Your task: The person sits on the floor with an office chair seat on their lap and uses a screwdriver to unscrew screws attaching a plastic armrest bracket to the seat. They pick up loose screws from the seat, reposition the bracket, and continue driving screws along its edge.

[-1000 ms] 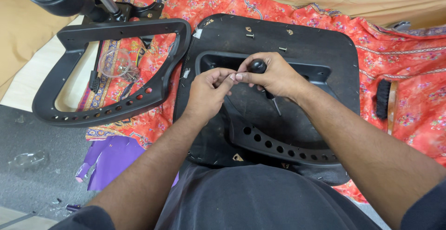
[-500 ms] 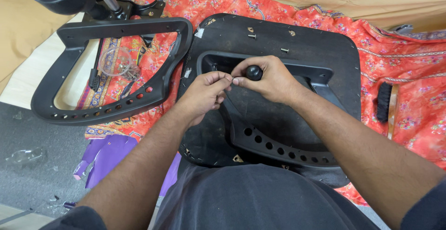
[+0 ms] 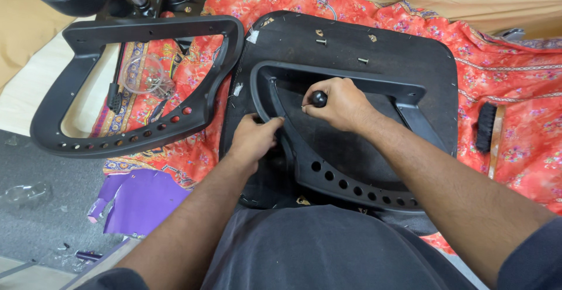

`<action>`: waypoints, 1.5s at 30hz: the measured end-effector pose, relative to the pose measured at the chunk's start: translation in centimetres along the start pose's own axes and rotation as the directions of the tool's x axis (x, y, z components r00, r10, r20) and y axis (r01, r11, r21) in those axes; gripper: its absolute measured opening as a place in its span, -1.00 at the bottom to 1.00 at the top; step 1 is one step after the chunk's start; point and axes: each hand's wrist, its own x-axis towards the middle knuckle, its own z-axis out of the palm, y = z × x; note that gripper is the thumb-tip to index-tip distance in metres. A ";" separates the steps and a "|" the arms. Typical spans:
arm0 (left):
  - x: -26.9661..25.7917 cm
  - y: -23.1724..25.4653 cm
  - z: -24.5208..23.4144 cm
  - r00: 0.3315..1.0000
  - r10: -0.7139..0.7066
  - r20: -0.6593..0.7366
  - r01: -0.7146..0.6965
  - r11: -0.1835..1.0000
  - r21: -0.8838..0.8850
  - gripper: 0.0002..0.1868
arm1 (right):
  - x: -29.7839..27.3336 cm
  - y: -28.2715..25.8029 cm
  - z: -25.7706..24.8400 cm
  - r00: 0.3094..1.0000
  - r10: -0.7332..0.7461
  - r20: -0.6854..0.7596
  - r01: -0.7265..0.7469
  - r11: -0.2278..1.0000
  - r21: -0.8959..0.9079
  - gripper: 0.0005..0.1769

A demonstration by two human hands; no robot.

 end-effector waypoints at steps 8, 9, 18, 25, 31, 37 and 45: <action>0.5 -0.5 0.6 0.968 -0.078 0.237 0.179 0.878 -0.443 -0.53 | 0.5 1.4 1.0 0.999 0.012 0.031 -0.016 0.988 0.154 -0.79; 0.4 -0.9 0.7 0.961 -0.053 0.272 0.187 0.849 -0.494 -0.55 | 0.6 1.5 1.1 0.999 0.012 0.031 -0.017 0.987 0.158 -0.78; 0.0 -1.9 -0.2 0.937 0.091 0.336 0.104 0.849 -0.518 -0.55 | 1.2 1.7 2.3 1.000 -0.002 0.031 -0.002 0.993 0.121 -0.78; -0.8 -1.8 0.0 0.934 0.132 0.332 0.080 0.829 -0.553 -0.42 | 1.4 1.4 2.9 0.999 0.008 0.043 -0.012 0.995 0.100 -0.78; -1.2 -1.6 -0.2 0.941 0.105 0.322 0.078 0.858 -0.508 -0.37 | 1.5 1.0 2.6 0.997 0.009 0.077 -0.017 0.993 0.114 -0.78; -1.3 -1.5 -0.2 0.939 0.116 0.323 0.061 0.870 -0.489 -0.35 | 1.5 0.9 2.7 0.997 0.016 0.074 -0.024 0.995 0.100 -0.79; -1.6 -1.8 -0.1 0.938 0.165 0.304 -0.001 0.880 -0.476 -0.41 | 2.4 1.8 2.8 0.987 0.053 0.152 -0.085 0.973 0.213 -0.80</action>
